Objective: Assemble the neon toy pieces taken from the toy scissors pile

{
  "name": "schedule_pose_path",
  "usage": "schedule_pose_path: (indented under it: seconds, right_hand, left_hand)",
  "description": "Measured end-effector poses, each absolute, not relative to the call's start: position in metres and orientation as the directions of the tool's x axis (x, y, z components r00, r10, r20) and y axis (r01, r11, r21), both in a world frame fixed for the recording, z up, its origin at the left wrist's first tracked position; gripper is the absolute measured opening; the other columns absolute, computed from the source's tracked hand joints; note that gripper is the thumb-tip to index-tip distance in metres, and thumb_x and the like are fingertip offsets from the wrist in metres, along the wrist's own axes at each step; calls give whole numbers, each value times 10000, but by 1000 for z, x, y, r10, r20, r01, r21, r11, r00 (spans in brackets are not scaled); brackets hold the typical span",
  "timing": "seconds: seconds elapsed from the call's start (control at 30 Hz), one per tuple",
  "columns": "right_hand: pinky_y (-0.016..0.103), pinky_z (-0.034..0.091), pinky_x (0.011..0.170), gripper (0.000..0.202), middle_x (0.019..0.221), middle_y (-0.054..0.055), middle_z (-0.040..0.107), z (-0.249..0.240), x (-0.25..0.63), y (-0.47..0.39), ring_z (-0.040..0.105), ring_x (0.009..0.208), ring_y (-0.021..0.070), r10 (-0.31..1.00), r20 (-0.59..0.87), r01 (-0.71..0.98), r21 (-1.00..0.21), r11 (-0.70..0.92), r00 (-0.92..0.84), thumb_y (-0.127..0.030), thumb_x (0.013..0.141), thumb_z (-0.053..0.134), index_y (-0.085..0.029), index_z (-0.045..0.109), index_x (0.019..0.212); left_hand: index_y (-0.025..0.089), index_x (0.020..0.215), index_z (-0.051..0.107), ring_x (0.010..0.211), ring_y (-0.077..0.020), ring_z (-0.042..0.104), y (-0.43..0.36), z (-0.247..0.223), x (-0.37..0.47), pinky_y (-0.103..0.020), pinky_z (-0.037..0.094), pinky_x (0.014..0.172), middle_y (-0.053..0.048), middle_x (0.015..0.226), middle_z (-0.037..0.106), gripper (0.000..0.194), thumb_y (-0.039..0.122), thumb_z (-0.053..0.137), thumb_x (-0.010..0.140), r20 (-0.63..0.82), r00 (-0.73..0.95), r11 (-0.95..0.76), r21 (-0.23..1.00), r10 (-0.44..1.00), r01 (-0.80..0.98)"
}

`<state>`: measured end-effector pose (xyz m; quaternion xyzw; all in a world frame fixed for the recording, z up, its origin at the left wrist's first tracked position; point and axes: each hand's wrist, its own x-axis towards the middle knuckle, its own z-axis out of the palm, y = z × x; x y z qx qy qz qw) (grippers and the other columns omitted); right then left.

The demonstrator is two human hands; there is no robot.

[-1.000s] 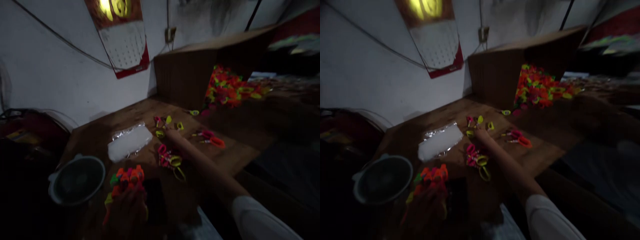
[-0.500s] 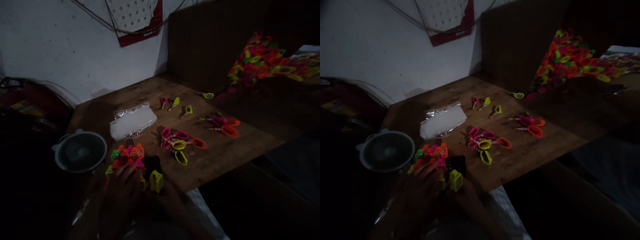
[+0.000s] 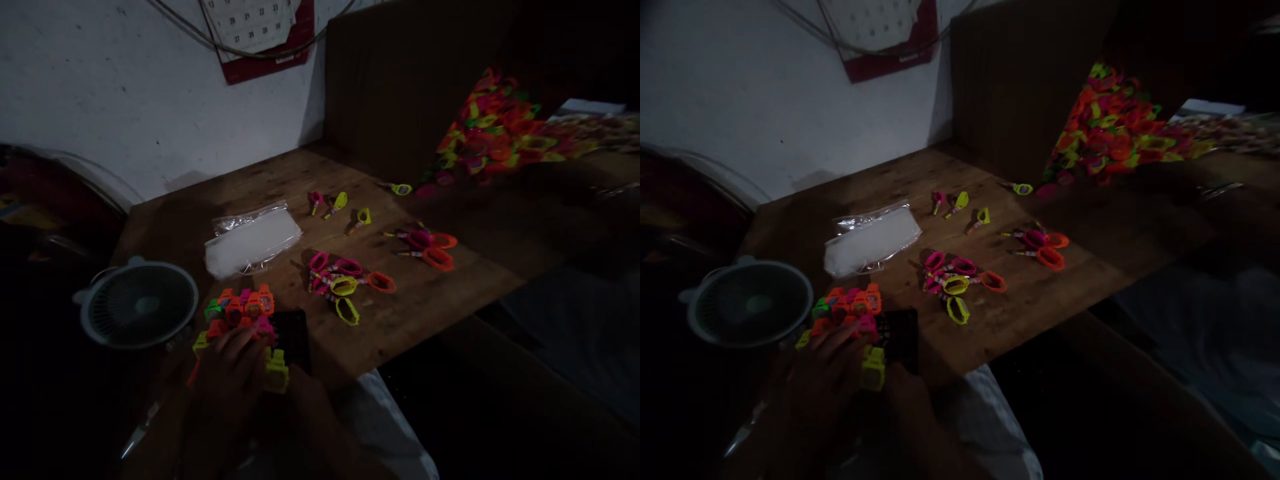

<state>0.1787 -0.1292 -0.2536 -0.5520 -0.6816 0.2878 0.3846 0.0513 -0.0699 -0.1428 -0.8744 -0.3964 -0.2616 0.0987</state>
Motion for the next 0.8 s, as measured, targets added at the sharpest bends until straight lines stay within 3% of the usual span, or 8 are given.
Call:
schedule_pose_path:
  seconds: [0.17, 0.3, 0.47, 0.63, 0.73, 0.8]
  right_hand:
    - [202, 505, 613, 128, 817, 32, 678, -250, 185, -129, 639, 700, 155, 961, 224, 536, -798, 275, -161, -178, 849, 549, -208, 642, 931]
    - [204, 487, 573, 134, 809, 34, 679, -256, 179, -133, 641, 696, 165, 959, 239, 546, -788, 282, -151, -150, 833, 565, -204, 638, 931]
    - [188, 458, 526, 99, 783, 40, 687, -252, 179, -130, 628, 644, 153, 969, 198, 555, -794, 248, -150, -170, 818, 578, -197, 650, 880]
    - [205, 447, 574, 194, 821, 58, 728, -224, 193, -119, 654, 681, 164, 985, 46, 477, -870, 120, -164, -107, 816, 520, -163, 702, 849]
    - [214, 444, 595, 182, 831, 56, 737, -215, 197, -117, 660, 703, 173, 982, 39, 377, -920, 108, -184, -112, 807, 541, -151, 717, 832]
    - [214, 448, 610, 175, 827, 36, 739, -215, 197, -118, 662, 713, 168, 991, 47, 262, -962, 79, -128, -127, 811, 552, -165, 722, 832]
  left_hand:
    - [215, 1106, 620, 1135, -205, 519, -71, -145, 47, -387, 418, 957, -51, 1180, 618, 278, 212, 397, 941, 432, 589, -656, 8, 683, 755]
    - [207, 1249, 522, 1191, -197, 485, -75, -138, 42, -388, 418, 983, -52, 1243, 586, 339, 232, 368, 948, 364, 618, -678, 54, 697, 733]
    - [241, 1239, 532, 1235, -205, 450, -81, -138, 48, -368, 450, 954, -24, 1300, 560, 353, 323, 480, 899, 361, 690, -739, 0, 628, 673]
    - [208, 1240, 531, 1168, -186, 509, -77, -149, 54, -335, 444, 956, -9, 1206, 634, 380, 326, 527, 878, 408, 722, -767, -76, 559, 637]
    - [195, 1242, 531, 1118, -190, 546, -70, -153, 52, -350, 421, 964, -24, 1156, 660, 365, 327, 468, 908, 439, 768, -807, -144, 467, 573]
    - [170, 1258, 513, 1132, -188, 537, -70, -151, 51, -336, 409, 982, -40, 1153, 658, 379, 312, 467, 910, 449, 760, -811, -121, 470, 573]
